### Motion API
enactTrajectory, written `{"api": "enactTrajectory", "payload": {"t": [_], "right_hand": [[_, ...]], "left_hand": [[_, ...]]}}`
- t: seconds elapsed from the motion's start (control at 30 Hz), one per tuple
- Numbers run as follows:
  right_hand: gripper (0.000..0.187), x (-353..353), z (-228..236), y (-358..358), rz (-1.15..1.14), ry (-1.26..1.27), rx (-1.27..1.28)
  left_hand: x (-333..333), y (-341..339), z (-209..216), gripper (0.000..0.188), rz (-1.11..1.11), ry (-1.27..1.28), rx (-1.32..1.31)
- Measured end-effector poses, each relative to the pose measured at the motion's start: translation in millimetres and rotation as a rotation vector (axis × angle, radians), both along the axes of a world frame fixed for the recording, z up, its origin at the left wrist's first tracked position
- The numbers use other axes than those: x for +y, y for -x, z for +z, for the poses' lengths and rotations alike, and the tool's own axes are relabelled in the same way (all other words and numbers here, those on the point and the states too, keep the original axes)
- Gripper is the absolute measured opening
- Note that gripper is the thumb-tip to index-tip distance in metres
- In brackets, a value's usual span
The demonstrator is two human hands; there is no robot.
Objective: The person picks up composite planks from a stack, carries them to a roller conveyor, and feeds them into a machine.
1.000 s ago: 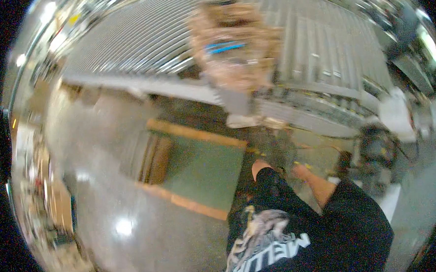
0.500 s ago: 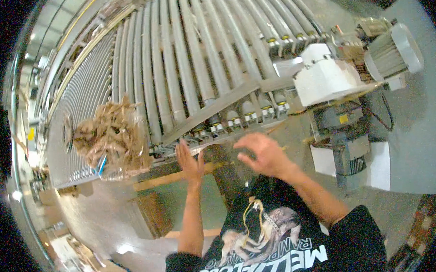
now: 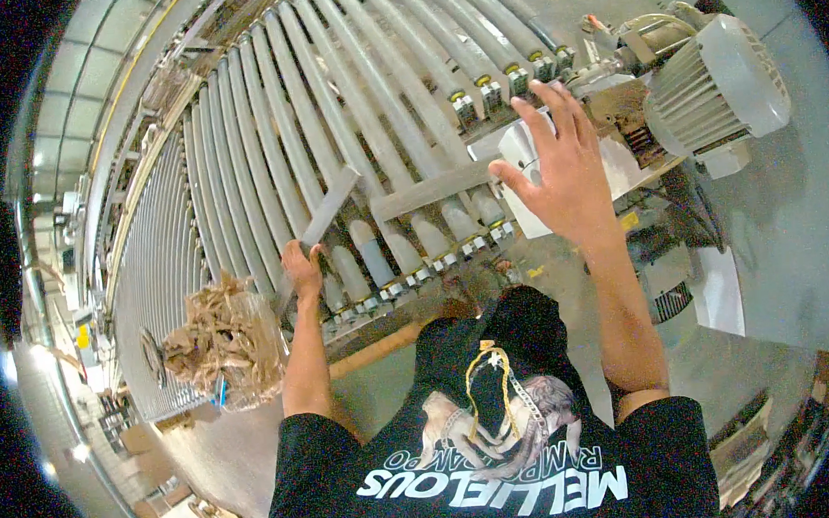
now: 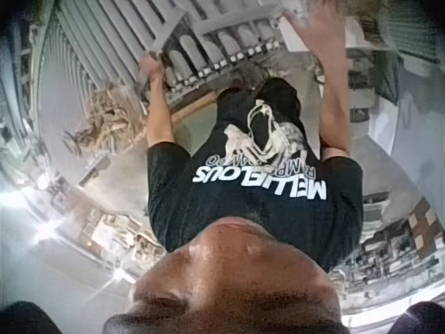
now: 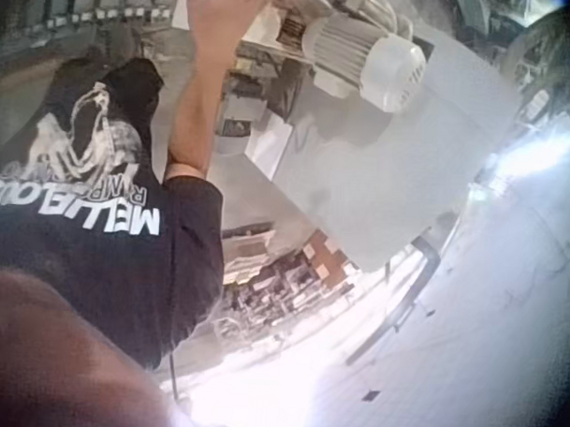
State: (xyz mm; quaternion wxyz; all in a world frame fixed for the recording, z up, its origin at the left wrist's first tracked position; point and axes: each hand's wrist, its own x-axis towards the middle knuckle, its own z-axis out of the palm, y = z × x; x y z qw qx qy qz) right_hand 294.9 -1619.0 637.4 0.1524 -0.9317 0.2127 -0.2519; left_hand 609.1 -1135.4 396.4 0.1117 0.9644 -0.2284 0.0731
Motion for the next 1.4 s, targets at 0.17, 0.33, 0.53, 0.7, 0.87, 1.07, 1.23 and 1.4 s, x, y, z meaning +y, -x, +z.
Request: {"api": "enactTrajectory", "payload": {"t": [0.17,0.33,0.53,0.7,0.87,1.07,1.23,1.4], "right_hand": [[0.057,0,4,0,-0.021,-0.071,0.002],[0.050,3,9,-5,-0.002,-0.029,0.038],[0.049,5,8,-5,-0.023,0.001,0.079],[0.048,0,3,-2,-0.022,-0.020,0.067],[0.046,-1,3,-2,-0.043,-0.020,0.098],[0.046,-3,-4,-1,-0.019,-0.053,0.084],[0.047,-8,-4,-1,0.002,-0.035,0.077],[0.049,-5,2,-3,0.011,0.020,0.138]], "left_hand": [[-47,-34,22,0.071,0.005,0.086,-0.094],[-139,-24,48,0.069,-0.396,0.153,-0.049],[-227,49,32,0.079,-0.677,0.031,0.034],[-207,72,36,0.081,-0.757,0.107,-0.022],[-170,72,47,0.078,-0.760,0.038,0.047],[-152,73,65,0.066,-0.661,0.127,0.167],[-143,53,75,0.052,-0.455,0.177,0.238],[-122,40,51,0.062,-0.272,0.038,0.005]]}}
